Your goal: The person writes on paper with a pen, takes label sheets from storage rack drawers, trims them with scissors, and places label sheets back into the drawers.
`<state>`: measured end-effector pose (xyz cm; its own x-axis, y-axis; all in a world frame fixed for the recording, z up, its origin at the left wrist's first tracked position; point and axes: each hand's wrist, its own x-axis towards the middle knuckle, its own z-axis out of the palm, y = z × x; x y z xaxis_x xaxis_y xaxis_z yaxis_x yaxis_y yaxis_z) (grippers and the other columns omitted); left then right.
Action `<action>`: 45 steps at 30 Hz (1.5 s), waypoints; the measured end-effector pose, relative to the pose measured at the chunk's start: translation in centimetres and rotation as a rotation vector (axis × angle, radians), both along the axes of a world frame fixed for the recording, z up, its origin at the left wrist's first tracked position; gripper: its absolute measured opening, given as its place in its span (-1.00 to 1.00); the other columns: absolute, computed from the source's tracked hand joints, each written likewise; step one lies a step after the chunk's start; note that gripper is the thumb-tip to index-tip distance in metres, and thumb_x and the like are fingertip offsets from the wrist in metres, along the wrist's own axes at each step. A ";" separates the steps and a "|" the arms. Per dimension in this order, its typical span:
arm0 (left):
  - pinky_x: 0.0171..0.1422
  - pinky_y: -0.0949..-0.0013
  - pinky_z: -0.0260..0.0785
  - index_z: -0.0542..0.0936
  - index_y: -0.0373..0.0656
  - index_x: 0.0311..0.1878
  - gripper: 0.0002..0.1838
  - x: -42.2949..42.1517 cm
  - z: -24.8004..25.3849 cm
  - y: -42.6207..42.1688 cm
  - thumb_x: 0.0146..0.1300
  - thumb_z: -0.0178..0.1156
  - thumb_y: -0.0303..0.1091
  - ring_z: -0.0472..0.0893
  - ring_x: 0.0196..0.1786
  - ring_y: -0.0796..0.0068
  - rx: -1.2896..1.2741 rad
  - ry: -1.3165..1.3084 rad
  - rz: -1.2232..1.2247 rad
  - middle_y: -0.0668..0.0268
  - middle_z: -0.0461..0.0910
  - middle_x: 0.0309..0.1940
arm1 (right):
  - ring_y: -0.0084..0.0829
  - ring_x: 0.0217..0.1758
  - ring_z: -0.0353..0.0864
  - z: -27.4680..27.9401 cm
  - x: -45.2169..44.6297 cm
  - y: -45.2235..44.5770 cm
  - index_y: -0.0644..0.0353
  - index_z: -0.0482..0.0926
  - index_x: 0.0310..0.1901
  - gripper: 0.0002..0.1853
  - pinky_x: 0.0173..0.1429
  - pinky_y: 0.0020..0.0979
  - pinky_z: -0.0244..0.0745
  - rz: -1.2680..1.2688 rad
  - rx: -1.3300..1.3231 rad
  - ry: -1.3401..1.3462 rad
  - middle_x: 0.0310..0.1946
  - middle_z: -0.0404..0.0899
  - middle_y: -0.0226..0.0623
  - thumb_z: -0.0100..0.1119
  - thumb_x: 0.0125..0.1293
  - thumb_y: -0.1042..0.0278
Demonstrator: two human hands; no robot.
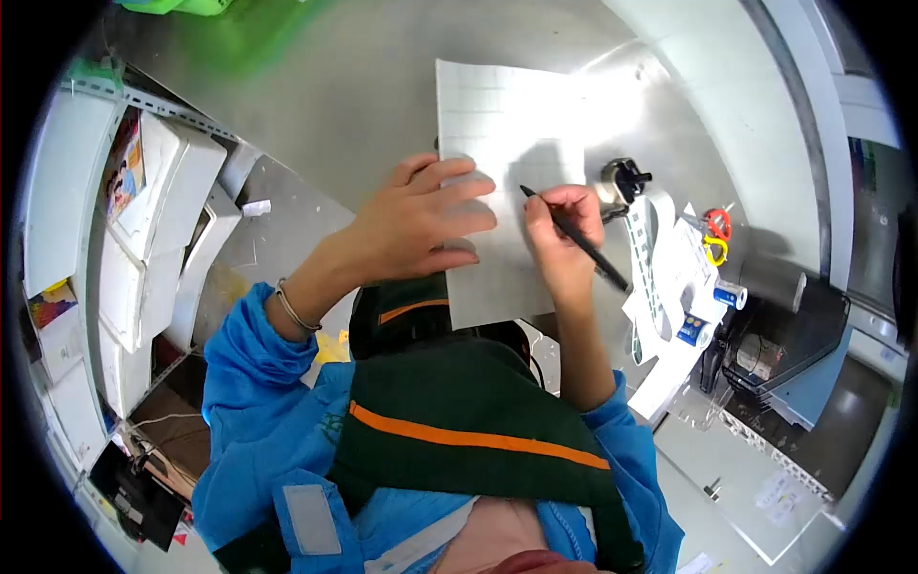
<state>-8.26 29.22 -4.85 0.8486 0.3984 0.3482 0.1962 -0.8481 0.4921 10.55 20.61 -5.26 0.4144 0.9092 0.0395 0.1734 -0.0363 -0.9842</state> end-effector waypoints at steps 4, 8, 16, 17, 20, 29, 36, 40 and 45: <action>0.25 0.13 0.08 0.53 0.09 -0.18 -0.66 0.2 -0.2 0.2 -0.07 0.32 -0.15 0.29 0.19 0.29 -0.031 -0.028 0.042 0.40 0.41 0.05 | -0.72 -0.49 0.32 -1.3 0.0 0.3 0.21 0.32 -0.36 -0.80 -0.38 -0.67 0.28 0.040 0.129 0.035 -0.49 0.41 -0.45 0.11 0.11 0.70; 0.25 0.13 0.09 0.53 0.09 -0.18 -0.67 0.3 -0.2 0.4 -0.07 0.32 -0.15 0.30 0.18 0.30 -0.062 -0.028 0.065 0.41 0.42 0.03 | -0.72 -0.49 0.30 -1.8 0.2 0.7 0.21 0.30 -0.38 -0.80 -0.38 -0.65 0.27 0.034 0.053 -0.116 -0.50 0.39 -0.45 0.08 0.10 0.72; 0.25 0.14 0.08 0.54 0.08 -0.19 -0.68 0.4 -0.1 0.5 -0.06 0.31 -0.15 0.29 0.18 0.30 -0.073 -0.022 0.066 0.40 0.42 0.02 | -0.73 -0.52 0.23 -1.4 0.7 0.7 0.20 0.29 -0.43 -0.79 -0.43 -0.66 0.19 0.073 0.016 -0.146 -0.56 0.32 -0.50 0.08 0.04 0.72; 0.24 0.14 0.09 0.54 0.08 -0.19 -0.68 0.4 -0.2 0.4 -0.06 0.31 -0.16 0.29 0.18 0.30 -0.074 -0.031 0.071 0.40 0.42 0.02 | -0.73 -0.52 0.23 -1.5 0.7 0.5 0.20 0.29 -0.44 -0.79 -0.43 -0.66 0.19 0.101 0.001 -0.189 -0.56 0.32 -0.50 0.08 0.04 0.72; 0.24 0.15 0.09 0.53 0.07 -0.18 -0.67 0.3 -0.2 0.5 -0.06 0.32 -0.16 0.30 0.18 0.30 -0.069 -0.026 0.063 0.40 0.42 0.02 | -0.72 -0.51 0.23 -1.0 0.3 0.2 0.20 0.29 -0.43 -0.79 -0.43 -0.64 0.19 0.077 -0.009 -0.119 -0.56 0.31 -0.48 0.08 0.03 0.72; 0.24 0.16 0.10 0.52 0.06 -0.17 -0.66 0.2 -0.5 0.4 -0.05 0.32 -0.16 0.30 0.18 0.30 -0.064 -0.041 0.063 0.38 0.42 0.02 | -0.65 -0.49 0.30 1.1 1.0 -1.6 0.22 0.30 -0.41 -0.83 -0.38 -0.60 0.24 0.006 0.040 -0.113 -0.50 0.40 -0.37 0.07 0.11 0.67; 0.26 0.11 0.08 0.58 0.07 -0.13 -0.63 0.4 -0.3 0.3 -0.08 0.34 -0.16 0.29 0.20 0.28 -0.084 -0.016 0.053 0.34 0.43 0.05 | -0.74 -0.49 0.31 -0.6 0.0 -2.3 0.22 0.35 -0.39 -0.84 -0.40 -0.66 0.23 0.020 -0.050 -0.022 -0.51 0.42 -0.45 0.13 0.11 0.64; 0.26 0.10 0.08 0.58 0.06 -0.13 -0.62 0.5 -0.4 0.2 -0.09 0.34 -0.16 0.29 0.20 0.27 -0.069 -0.021 0.060 0.33 0.43 0.05 | -0.73 -0.50 0.30 -2.1 1.0 -2.4 0.22 0.33 -0.39 -0.83 -0.41 -0.65 0.24 0.061 0.005 -0.226 -0.52 0.40 -0.46 0.12 0.10 0.67; 0.27 0.10 0.08 0.58 0.05 -0.12 -0.61 0.5 -0.4 0.3 -0.08 0.33 -0.15 0.28 0.20 0.26 -0.069 -0.020 0.059 0.33 0.42 0.05 | -0.66 -0.50 0.33 -2.4 1.6 -2.8 0.20 0.35 -0.42 -0.81 -0.42 -0.60 0.27 0.049 -0.047 -0.341 -0.52 0.38 -0.43 0.15 0.02 0.66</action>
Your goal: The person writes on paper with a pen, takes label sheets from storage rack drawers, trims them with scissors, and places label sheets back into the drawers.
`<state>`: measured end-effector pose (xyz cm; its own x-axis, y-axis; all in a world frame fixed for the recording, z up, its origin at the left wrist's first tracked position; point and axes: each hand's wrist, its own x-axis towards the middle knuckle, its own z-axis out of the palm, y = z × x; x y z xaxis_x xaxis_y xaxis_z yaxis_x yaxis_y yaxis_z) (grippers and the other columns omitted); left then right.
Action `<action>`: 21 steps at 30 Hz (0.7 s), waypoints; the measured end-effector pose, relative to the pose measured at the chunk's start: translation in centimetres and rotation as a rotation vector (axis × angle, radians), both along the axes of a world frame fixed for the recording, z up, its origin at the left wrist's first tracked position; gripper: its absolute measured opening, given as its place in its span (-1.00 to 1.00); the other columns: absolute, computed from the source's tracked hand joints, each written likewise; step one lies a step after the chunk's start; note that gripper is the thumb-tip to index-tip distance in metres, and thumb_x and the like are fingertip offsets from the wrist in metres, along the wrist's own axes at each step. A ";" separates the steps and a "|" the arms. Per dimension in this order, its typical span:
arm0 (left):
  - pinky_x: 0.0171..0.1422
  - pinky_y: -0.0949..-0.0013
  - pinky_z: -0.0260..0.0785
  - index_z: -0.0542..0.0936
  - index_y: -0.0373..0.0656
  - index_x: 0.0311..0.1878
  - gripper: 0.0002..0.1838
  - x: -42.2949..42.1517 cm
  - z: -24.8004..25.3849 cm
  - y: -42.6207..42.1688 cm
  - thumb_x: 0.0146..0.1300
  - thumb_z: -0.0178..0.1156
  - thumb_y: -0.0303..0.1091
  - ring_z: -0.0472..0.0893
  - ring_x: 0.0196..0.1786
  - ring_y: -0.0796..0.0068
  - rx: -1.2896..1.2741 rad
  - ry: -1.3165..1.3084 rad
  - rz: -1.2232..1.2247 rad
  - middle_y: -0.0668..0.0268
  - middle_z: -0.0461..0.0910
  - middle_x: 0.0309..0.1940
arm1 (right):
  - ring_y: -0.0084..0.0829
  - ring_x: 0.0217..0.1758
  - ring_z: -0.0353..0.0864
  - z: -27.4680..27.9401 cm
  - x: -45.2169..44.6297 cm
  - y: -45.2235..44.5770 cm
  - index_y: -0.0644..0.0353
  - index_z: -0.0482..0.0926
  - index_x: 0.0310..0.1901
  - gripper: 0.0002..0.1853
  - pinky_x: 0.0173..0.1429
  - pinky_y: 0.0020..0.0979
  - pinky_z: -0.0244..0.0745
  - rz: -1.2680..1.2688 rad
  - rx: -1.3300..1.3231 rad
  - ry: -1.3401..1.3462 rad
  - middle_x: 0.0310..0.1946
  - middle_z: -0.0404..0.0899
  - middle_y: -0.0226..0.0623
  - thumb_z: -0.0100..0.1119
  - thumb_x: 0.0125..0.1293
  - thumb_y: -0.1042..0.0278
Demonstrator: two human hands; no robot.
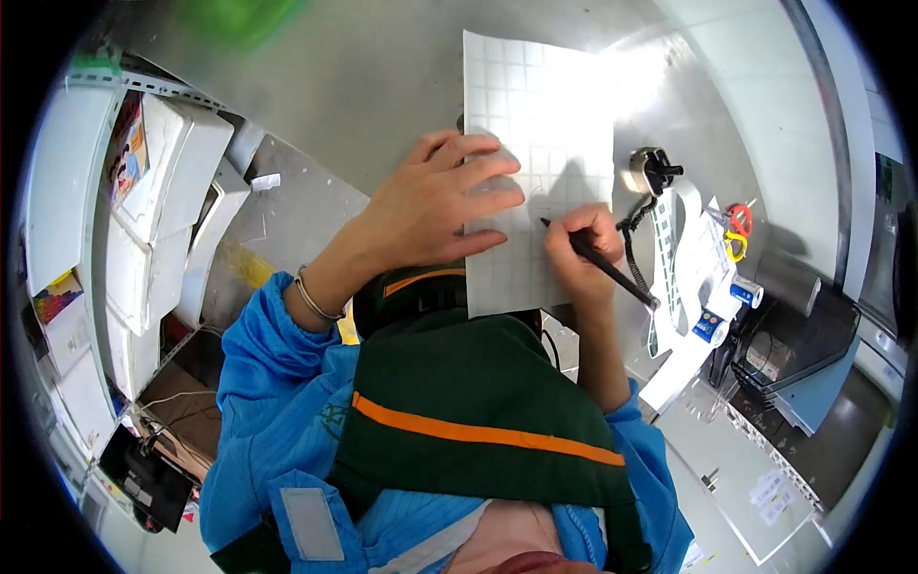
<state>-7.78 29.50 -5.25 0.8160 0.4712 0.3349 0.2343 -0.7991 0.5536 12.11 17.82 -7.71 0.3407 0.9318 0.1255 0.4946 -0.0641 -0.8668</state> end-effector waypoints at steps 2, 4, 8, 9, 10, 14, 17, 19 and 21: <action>0.27 0.10 0.07 0.58 0.04 -0.11 -0.61 -0.1 -0.1 0.0 -0.08 0.33 -0.15 0.28 0.20 0.27 -0.004 0.004 -0.003 0.33 0.42 0.06 | -0.53 -0.47 0.42 0.0 0.0 -0.2 0.16 0.41 -0.43 -0.81 -0.42 -0.52 0.34 -0.011 -0.009 0.018 -0.51 0.40 -0.38 0.25 -0.07 0.54; 0.27 0.10 0.07 0.57 0.03 -0.11 -0.61 0.0 -0.1 0.0 -0.07 0.33 -0.15 0.28 0.20 0.27 -0.002 0.002 0.000 0.33 0.42 0.06 | -0.56 -0.48 0.41 0.7 -0.3 -0.1 0.16 0.40 -0.44 -0.81 -0.42 -0.54 0.33 -0.066 -0.076 0.132 -0.51 0.40 -0.39 0.24 -0.05 0.54; 0.26 0.10 0.07 0.57 0.03 -0.11 -0.61 -0.1 -0.2 -0.1 -0.05 0.32 -0.14 0.27 0.21 0.26 -0.006 0.020 -0.003 0.32 0.42 0.06 | -0.62 -0.48 0.39 1.0 -0.4 0.1 0.16 0.39 -0.45 -0.82 -0.39 -0.57 0.31 -0.036 -0.058 0.067 -0.53 0.39 -0.44 0.22 -0.02 0.56; 0.26 0.10 0.07 0.57 0.03 -0.10 -0.61 0.0 -0.1 0.0 -0.05 0.31 -0.14 0.27 0.21 0.26 -0.003 0.023 -0.005 0.32 0.42 0.06 | -0.65 -0.49 0.33 2.6 -0.5 0.3 0.18 0.34 -0.46 -0.81 -0.40 -0.60 0.25 0.048 -0.128 0.142 -0.55 0.35 -0.46 0.15 -0.02 0.63; 0.25 0.13 0.08 0.57 0.02 -0.12 -0.62 0.1 -0.1 0.1 -0.06 0.32 -0.15 0.29 0.20 0.28 0.007 0.008 0.002 0.34 0.42 0.04 | -0.69 -0.51 0.27 4.2 -0.6 0.4 0.20 0.30 -0.47 -0.80 -0.42 -0.62 0.18 0.135 -0.195 0.214 -0.57 0.31 -0.48 0.09 -0.01 0.71; 0.28 0.13 0.05 0.55 0.03 -0.09 -0.60 0.0 -0.2 -0.1 -0.06 0.32 -0.16 0.25 0.24 0.26 0.013 -0.002 -0.010 0.31 0.39 0.08 | -0.60 -0.56 0.27 5.7 0.4 0.3 0.18 0.27 -0.50 -0.88 -0.44 -0.60 0.16 -0.219 -0.153 0.556 -0.60 0.35 -0.40 0.00 0.04 0.58; 0.33 0.09 0.00 0.53 0.06 -0.02 -0.54 -1.8 1.8 -0.6 -0.07 0.33 -0.16 0.19 0.30 0.23 -0.015 0.027 -0.082 0.26 0.33 0.16 | -0.62 -0.60 0.20 5.6 1.8 -0.6 0.13 0.22 -0.53 -0.85 -0.48 -0.59 0.10 -0.306 -0.022 0.755 -0.66 0.21 -0.45 -0.03 0.08 0.49; 0.36 0.07 -0.04 0.50 0.11 0.04 -0.52 -3.5 3.3 -1.7 -0.03 0.31 -0.24 0.13 0.34 0.21 -0.047 0.080 -0.181 0.30 0.27 0.22 | -0.65 -0.64 0.17 7.0 3.4 -2.8 0.10 0.24 -0.54 -0.80 -0.56 -0.59 0.06 -0.384 -0.037 0.773 -0.68 0.17 -0.50 0.03 0.17 0.36; 0.37 0.07 -0.06 0.52 0.11 0.00 -0.59 -3.5 2.4 -2.5 0.00 0.28 -0.32 0.11 0.35 0.23 0.087 0.145 -0.187 0.34 0.27 0.22 | -0.70 -0.69 0.14 7.9 5.1 -5.2 0.10 0.33 -0.48 -0.76 -0.63 -0.62 0.01 -0.475 -0.169 0.488 -0.71 0.19 -0.55 0.10 0.26 0.22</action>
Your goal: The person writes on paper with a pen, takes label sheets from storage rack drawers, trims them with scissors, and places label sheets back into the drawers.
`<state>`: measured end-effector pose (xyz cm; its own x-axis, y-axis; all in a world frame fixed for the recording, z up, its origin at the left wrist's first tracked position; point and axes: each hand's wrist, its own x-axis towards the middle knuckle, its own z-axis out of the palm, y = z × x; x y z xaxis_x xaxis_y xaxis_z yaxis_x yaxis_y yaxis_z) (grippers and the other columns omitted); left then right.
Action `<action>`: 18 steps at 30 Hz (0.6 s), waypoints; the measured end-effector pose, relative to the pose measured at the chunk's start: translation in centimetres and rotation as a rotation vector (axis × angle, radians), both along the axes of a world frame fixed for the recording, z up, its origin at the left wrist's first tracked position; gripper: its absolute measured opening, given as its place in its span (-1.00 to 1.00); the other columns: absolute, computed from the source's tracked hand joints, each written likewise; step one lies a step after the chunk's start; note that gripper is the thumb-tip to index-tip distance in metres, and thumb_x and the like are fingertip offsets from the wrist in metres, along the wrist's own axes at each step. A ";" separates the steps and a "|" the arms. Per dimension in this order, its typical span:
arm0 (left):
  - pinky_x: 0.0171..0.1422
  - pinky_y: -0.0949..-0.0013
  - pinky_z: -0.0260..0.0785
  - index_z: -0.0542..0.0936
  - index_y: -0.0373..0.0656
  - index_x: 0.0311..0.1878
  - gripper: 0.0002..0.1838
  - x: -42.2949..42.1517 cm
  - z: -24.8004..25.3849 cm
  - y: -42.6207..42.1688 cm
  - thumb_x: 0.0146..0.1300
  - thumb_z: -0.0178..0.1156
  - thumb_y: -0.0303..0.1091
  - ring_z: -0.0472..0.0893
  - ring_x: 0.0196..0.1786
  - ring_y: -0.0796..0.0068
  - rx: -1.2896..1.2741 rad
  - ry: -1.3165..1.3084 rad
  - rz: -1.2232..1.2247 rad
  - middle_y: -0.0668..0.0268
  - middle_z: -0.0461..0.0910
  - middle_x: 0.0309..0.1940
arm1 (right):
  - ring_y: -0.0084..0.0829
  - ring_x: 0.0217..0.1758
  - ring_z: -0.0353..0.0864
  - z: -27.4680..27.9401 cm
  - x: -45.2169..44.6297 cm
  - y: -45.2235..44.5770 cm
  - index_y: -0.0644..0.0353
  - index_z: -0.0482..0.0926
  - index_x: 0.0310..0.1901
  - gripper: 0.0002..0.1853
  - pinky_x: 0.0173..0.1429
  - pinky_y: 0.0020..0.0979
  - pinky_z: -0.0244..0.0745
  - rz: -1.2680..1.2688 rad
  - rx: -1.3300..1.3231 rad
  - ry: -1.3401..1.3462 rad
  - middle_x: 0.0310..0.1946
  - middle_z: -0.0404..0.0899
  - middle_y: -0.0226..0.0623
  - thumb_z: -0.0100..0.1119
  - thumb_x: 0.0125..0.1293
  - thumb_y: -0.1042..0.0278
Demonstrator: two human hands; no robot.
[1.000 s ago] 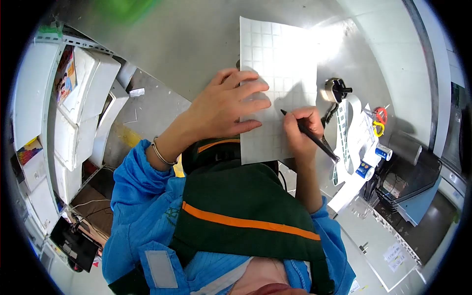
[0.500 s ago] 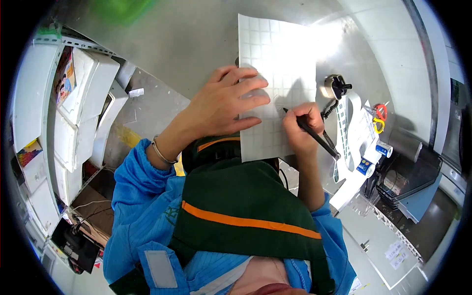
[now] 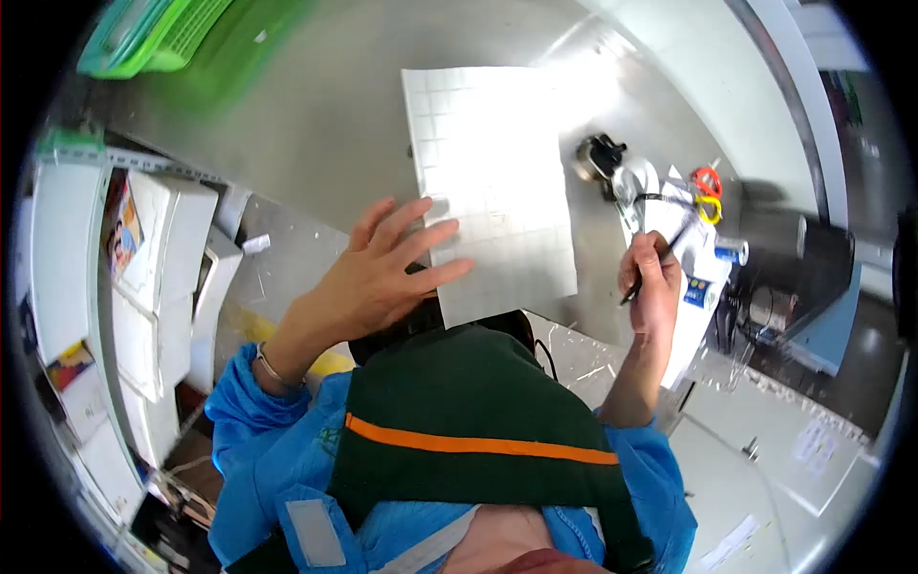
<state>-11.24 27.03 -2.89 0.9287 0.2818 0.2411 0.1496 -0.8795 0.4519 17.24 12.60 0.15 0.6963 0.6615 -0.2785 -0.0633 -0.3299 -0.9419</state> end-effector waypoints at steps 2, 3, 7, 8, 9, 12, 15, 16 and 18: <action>0.38 0.09 -0.05 0.56 0.07 -0.10 -0.69 0.8 -0.3 0.0 0.04 0.22 -0.44 0.19 0.31 0.24 -0.009 -0.055 -0.012 0.42 0.39 0.13 | -0.77 -0.73 0.13 -0.3 1.8 -1.9 0.11 0.45 -0.34 -0.83 -0.65 -0.67 -0.04 -0.090 -0.123 -0.232 -0.74 0.26 -0.61 0.14 0.27 0.23; 0.35 0.11 0.01 0.57 0.04 -0.12 -0.70 1.2 -0.4 0.5 0.02 0.21 -0.46 0.25 0.26 0.24 0.034 -0.099 0.000 0.40 0.44 0.06 | -0.76 -0.71 0.16 0.1 2.3 -2.5 0.16 0.47 -0.30 -0.82 -0.64 -0.65 0.00 -0.137 -0.170 -0.282 -0.72 0.27 -0.60 0.14 0.26 0.23; 0.10 0.32 0.33 0.55 -0.11 -0.18 -0.74 1.3 0.8 3.6 0.03 0.18 -0.59 0.54 -0.07 0.27 0.011 -0.350 0.166 0.31 0.58 -0.22 | -0.67 -0.57 0.38 -3.8 8.8 -5.2 0.33 0.55 -0.23 -0.72 -0.49 -0.60 0.26 -0.048 -0.284 -0.668 -0.59 0.49 -0.41 0.19 0.18 0.25; 0.01 0.40 0.36 0.54 -0.16 -0.19 -0.79 1.6 1.4 4.2 0.08 0.16 -0.61 0.56 -0.14 0.34 -0.103 -0.459 0.288 0.27 0.59 -0.23 | -0.62 -0.54 0.43 -4.1 9.6 -4.8 0.34 0.55 -0.21 -0.68 -0.43 -0.54 0.34 -0.045 -0.359 -0.784 -0.55 0.55 -0.30 0.20 0.15 0.23; -0.08 0.48 0.40 0.53 -0.22 -0.20 -0.83 2.0 2.0 4.7 0.13 0.14 -0.63 0.58 -0.20 0.42 -0.227 -0.559 0.411 0.24 0.59 -0.24 | -0.58 -0.50 0.45 -2.7 9.0 -3.5 0.34 0.55 -0.22 -0.68 -0.37 -0.48 0.38 -0.005 -0.427 -0.773 -0.53 0.57 -0.22 0.20 0.14 0.22; -0.08 0.57 0.39 0.50 -0.36 -0.17 -0.88 4.9 4.2 5.7 0.24 0.10 -0.55 0.52 -0.21 0.63 -0.359 -0.940 0.504 0.23 0.59 -0.20 | -0.22 -0.39 0.60 -3.3 8.5 -2.6 0.31 0.54 -0.14 -0.56 -0.24 -0.34 0.45 0.014 -0.497 -0.822 -0.42 0.62 -0.07 0.21 0.10 0.08; 0.07 0.39 0.38 0.50 -0.40 -0.13 -0.84 10.2 8.1 3.4 0.23 0.09 -0.58 0.56 -0.09 0.43 -0.335 -1.156 0.358 0.16 0.58 -0.18 | -0.20 -0.30 0.56 -3.3 5.7 -2.7 0.23 0.38 0.11 -0.42 -0.14 -0.28 0.44 -0.184 -0.419 -1.053 -0.05 0.40 0.02 0.25 0.09 0.12; 0.07 0.39 0.37 0.51 -0.36 -0.15 -0.81 12.3 9.1 2.7 0.13 0.10 -0.65 0.55 -0.08 0.41 -0.246 -1.124 0.180 0.18 0.58 -0.16 | -0.25 -0.34 0.54 -2.6 4.2 -3.2 0.23 0.38 0.10 -0.46 -0.18 -0.31 0.44 -0.201 -0.314 -0.999 -0.05 0.40 0.00 0.24 0.10 0.18; 0.07 0.35 0.36 0.53 -0.29 -0.18 -0.72 15.8 10.9 -0.1 -0.01 0.11 -0.74 0.54 -0.05 0.32 -0.084 -1.013 -0.053 0.19 0.57 -0.16 | -0.35 -0.42 0.49 -1.7 1.4 -5.7 0.23 0.40 0.08 -0.53 -0.28 -0.37 0.44 -0.177 -0.146 -0.921 -0.07 0.40 -0.04 0.20 0.13 0.28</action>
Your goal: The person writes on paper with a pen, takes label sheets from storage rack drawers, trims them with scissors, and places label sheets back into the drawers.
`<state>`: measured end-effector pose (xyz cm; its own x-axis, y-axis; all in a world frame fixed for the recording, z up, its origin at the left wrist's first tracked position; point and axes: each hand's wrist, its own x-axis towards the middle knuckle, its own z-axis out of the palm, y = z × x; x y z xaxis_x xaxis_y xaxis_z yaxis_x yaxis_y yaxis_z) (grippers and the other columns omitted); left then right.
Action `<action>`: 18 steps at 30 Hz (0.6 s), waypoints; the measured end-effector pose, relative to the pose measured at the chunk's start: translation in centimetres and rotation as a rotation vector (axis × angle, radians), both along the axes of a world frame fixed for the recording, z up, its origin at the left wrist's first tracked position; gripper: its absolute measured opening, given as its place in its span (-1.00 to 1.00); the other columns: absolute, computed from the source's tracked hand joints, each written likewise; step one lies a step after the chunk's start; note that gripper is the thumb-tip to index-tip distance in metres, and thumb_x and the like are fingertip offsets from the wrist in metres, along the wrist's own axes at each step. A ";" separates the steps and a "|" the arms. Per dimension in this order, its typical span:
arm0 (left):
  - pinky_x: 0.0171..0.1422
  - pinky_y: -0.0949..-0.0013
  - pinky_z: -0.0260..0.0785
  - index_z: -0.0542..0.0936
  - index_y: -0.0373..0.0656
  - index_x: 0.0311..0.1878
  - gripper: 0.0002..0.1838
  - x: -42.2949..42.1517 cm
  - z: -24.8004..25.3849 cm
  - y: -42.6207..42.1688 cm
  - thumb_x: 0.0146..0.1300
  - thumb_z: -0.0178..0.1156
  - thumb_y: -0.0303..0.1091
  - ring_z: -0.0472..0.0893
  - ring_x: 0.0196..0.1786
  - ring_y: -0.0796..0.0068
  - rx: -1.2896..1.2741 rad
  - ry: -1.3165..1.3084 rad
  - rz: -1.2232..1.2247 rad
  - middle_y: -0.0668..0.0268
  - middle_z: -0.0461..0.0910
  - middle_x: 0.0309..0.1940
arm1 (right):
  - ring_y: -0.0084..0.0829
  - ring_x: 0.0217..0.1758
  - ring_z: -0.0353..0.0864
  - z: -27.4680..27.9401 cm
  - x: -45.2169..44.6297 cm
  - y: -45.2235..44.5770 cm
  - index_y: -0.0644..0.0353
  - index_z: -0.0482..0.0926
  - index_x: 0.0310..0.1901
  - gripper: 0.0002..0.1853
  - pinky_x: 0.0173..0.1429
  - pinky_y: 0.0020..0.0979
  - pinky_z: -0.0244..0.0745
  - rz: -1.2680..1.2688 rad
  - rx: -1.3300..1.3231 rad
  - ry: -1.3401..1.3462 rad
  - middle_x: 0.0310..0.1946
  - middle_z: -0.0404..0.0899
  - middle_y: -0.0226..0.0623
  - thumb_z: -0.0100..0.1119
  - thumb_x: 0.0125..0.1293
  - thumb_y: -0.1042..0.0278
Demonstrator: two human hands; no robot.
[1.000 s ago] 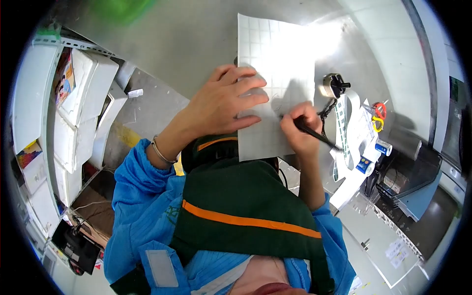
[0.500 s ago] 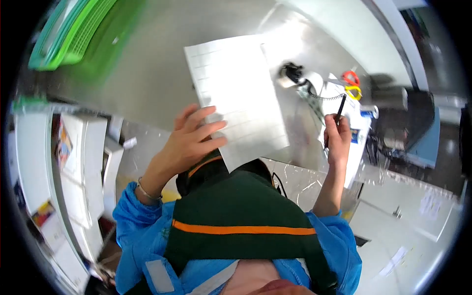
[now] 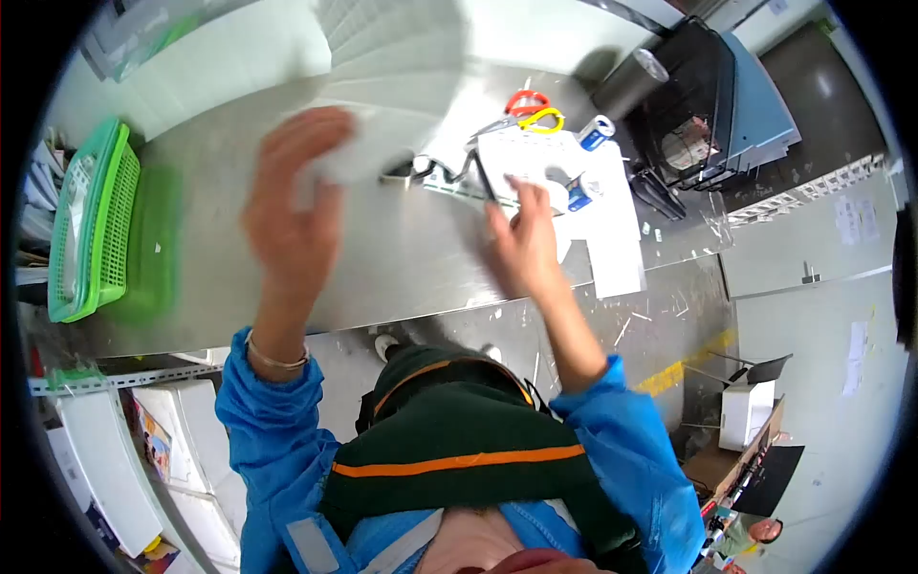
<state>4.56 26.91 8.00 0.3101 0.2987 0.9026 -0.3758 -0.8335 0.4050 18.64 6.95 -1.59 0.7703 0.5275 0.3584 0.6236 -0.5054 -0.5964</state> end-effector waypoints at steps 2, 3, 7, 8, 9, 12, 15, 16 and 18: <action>0.05 0.31 0.37 0.54 -0.24 -0.20 -0.68 3.4 1.0 -3.7 -0.07 0.11 -0.74 0.53 -0.05 0.24 0.122 0.112 -0.073 0.20 0.57 -0.20 | -0.41 -0.47 0.46 -0.4 -1.8 -3.9 0.22 0.45 0.03 -0.62 -0.37 -0.46 0.42 0.087 0.059 0.034 -0.11 0.42 -0.10 0.16 0.15 0.37; 0.02 0.31 0.38 0.54 -0.21 -0.20 -0.69 5.2 0.7 -5.4 -0.06 0.12 -0.73 0.54 -0.06 0.23 0.153 0.156 -0.127 0.22 0.56 -0.23 | -0.43 -0.48 0.46 -1.0 -2.4 -6.4 0.21 0.48 -0.01 -0.67 -0.41 -0.50 0.40 0.117 0.074 0.046 -0.13 0.43 -0.13 0.15 0.16 0.40; -0.03 0.31 0.40 0.54 -0.19 -0.22 -0.72 11.6 -3.2 -11.4 -0.05 0.15 -0.70 0.53 -0.07 0.24 0.184 0.174 -0.177 0.24 0.56 -0.25 | -0.52 -0.51 0.46 -2.7 -3.7 -18.6 0.22 0.56 -0.15 -0.80 -0.43 -0.56 0.39 0.012 0.143 0.345 -0.23 0.50 -0.25 0.13 0.15 0.49; -0.03 0.31 0.40 0.54 -0.19 -0.23 -0.72 13.2 -4.4 -12.6 -0.04 0.16 -0.69 0.53 -0.07 0.25 0.158 0.181 -0.142 0.24 0.56 -0.24 | -0.55 -0.51 0.45 -3.7 -3.7 -22.0 0.22 0.56 -0.16 -0.81 -0.43 -0.57 0.39 -0.029 0.141 0.339 -0.23 0.51 -0.27 0.13 0.17 0.49; -0.03 0.31 0.40 0.54 -0.18 -0.23 -0.73 14.6 -4.8 -13.9 -0.04 0.16 -0.69 0.53 -0.07 0.26 0.130 0.189 -0.105 0.25 0.56 -0.24 | -0.58 -0.51 0.45 -5.1 -3.4 -25.4 0.22 0.57 -0.17 -0.83 -0.42 -0.59 0.39 -0.068 0.138 0.335 -0.24 0.52 -0.28 0.12 0.18 0.48; -0.03 0.30 0.40 0.54 -0.18 -0.24 -0.75 18.0 -4.7 -18.4 -0.03 0.17 -0.66 0.54 -0.09 0.23 0.212 0.182 -0.053 0.24 0.56 -0.24 | -0.64 -0.53 0.42 -8.4 -2.5 -34.5 0.25 0.57 -0.19 -0.85 -0.42 -0.60 0.36 -0.176 0.126 0.424 -0.38 0.54 -0.34 0.11 0.21 0.49; 0.00 0.29 0.39 0.53 -0.18 -0.22 -0.73 19.3 -4.9 -21.7 -0.03 0.17 -0.65 0.53 -0.07 0.21 0.295 0.242 -0.059 0.22 0.56 -0.23 | -0.49 -0.41 0.54 -9.1 -1.4 -41.3 0.21 0.57 -0.18 -0.82 -0.35 -0.51 0.45 -0.204 0.127 0.533 -0.28 0.59 -0.21 0.05 0.18 0.53; 0.01 0.29 0.38 0.53 -0.18 -0.21 -0.73 19.6 -5.1 -22.7 -0.03 0.16 -0.65 0.53 -0.07 0.20 0.312 0.255 -0.062 0.21 0.55 -0.22 | -0.54 -0.41 0.52 -8.6 -0.9 -42.9 0.22 0.57 -0.17 -0.82 -0.35 -0.52 0.44 -0.212 0.155 0.574 -0.28 0.59 -0.23 0.05 0.19 0.53; 0.08 0.24 0.34 0.52 -0.18 -0.16 -0.66 20.1 -6.5 -23.4 -0.06 0.12 -0.69 0.48 0.00 0.14 0.322 0.351 -0.014 0.17 0.53 -0.16 | -0.59 -0.43 0.49 -7.6 0.3 -45.4 0.23 0.56 -0.17 -0.82 -0.35 -0.55 0.42 -0.217 0.191 0.621 -0.29 0.59 -0.26 0.05 0.20 0.53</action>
